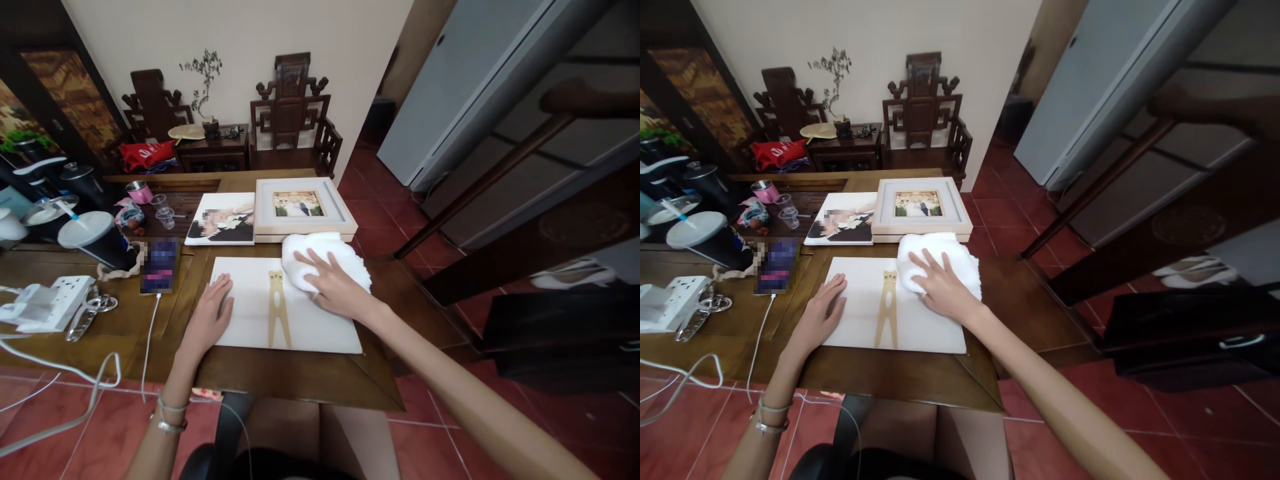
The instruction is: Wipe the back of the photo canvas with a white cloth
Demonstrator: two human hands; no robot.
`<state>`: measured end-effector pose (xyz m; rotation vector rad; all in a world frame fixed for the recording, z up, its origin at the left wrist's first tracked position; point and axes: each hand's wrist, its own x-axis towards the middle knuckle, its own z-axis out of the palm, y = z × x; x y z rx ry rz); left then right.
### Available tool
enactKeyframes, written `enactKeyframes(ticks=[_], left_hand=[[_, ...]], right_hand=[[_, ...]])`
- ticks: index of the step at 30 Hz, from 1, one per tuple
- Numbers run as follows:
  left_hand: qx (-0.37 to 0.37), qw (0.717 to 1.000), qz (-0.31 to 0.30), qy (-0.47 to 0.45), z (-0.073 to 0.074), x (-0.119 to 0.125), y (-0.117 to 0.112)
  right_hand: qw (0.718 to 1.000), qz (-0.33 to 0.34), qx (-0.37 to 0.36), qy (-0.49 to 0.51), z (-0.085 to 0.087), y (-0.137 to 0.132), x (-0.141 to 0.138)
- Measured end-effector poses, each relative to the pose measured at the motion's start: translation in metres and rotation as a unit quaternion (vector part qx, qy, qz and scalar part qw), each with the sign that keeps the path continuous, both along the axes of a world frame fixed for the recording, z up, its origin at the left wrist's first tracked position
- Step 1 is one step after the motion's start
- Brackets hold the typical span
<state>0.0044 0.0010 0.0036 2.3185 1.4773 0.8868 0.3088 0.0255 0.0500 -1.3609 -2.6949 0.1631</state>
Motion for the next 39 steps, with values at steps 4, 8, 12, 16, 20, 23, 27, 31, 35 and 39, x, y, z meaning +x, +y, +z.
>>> enactKeyframes(ticks=[4, 8, 12, 16, 20, 23, 27, 31, 35, 39], left_hand=[[-0.006, 1.000, 0.000, 0.010, 0.003, 0.001, -0.001], [-0.013, 1.000, 0.002, 0.022, 0.005, 0.002, -0.001], [-0.018, 0.999, 0.006, 0.028, 0.003, 0.002, -0.001], [-0.020, 1.000, 0.003, 0.022, 0.001, 0.001, -0.001], [-0.018, 1.000, -0.002, 0.008, 0.003, 0.001, -0.001], [-0.016, 1.000, 0.000, 0.003, 0.005, 0.001, -0.001], [-0.017, 1.000, 0.001, 0.002, 0.008, 0.003, -0.002], [-0.021, 1.000, 0.004, 0.014, 0.008, 0.003, -0.002], [-0.024, 0.999, 0.004, 0.023, 0.006, 0.003, -0.001], [-0.020, 0.999, 0.002, 0.026, 0.004, 0.002, -0.001]], right_hand=[[1.000, 0.021, 0.012, 0.013, -0.018, -0.023, 0.002], [0.996, 0.070, -0.022, 0.042, -0.016, -0.082, 0.009], [0.992, 0.098, -0.073, 0.038, 0.007, -0.112, 0.014], [0.994, 0.050, -0.090, 0.028, 0.028, -0.080, 0.017], [0.997, 0.026, -0.071, 0.003, 0.024, -0.025, 0.013], [0.999, 0.010, -0.036, -0.026, 0.006, -0.002, 0.007], [1.000, 0.017, -0.007, -0.012, -0.014, -0.019, 0.004], [0.997, 0.055, -0.052, 0.015, -0.013, -0.083, 0.006], [0.992, 0.059, -0.110, 0.034, 0.004, -0.136, 0.005], [0.991, 0.029, -0.127, 0.042, 0.021, -0.122, 0.003]])
